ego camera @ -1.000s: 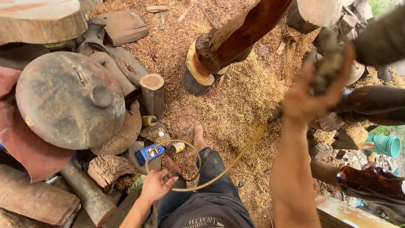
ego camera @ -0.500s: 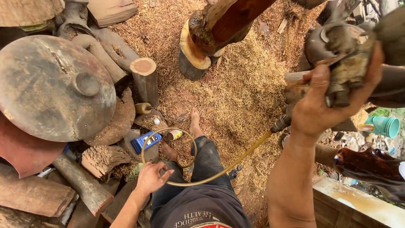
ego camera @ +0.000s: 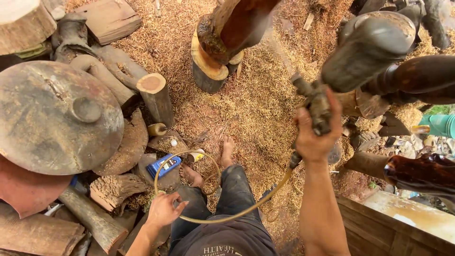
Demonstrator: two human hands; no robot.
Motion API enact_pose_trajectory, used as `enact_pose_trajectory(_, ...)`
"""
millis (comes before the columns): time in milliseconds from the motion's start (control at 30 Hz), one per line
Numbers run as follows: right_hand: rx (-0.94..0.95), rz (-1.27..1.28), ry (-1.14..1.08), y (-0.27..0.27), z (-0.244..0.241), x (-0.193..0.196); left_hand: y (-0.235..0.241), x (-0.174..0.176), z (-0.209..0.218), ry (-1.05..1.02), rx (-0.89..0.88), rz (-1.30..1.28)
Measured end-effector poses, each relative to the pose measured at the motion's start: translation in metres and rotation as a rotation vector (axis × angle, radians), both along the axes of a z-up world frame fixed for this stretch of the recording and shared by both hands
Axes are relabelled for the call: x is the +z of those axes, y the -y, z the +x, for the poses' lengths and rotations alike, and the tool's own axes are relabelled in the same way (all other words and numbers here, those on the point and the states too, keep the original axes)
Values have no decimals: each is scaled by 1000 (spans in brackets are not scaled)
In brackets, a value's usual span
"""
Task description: The person uses a spray gun with an attached hose and fluid cup to spray a glossy dark finish onto carved wooden sculptures standing on log stumps, moving around each piece to coat its surfaces. At the end the person lifts and turns a finished carved piece while touching its coated surface.
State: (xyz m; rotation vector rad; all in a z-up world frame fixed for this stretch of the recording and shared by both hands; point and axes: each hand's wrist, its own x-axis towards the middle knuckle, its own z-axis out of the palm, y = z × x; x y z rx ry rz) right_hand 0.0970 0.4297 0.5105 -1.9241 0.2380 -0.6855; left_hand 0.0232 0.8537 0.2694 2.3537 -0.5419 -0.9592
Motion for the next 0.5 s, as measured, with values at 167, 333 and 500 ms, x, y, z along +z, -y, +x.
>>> enact_pose_trajectory(167,-17,-57,273,35,-1,54,33,-2,-5,-66,59,-22)
enact_pose_trajectory(333,8,-141,344,74,-1,65,78,10,-10,-201,114,-14)
enact_pose_trajectory(500,68,48,169,115,-15,6,111,3,-26,-129,25,15)
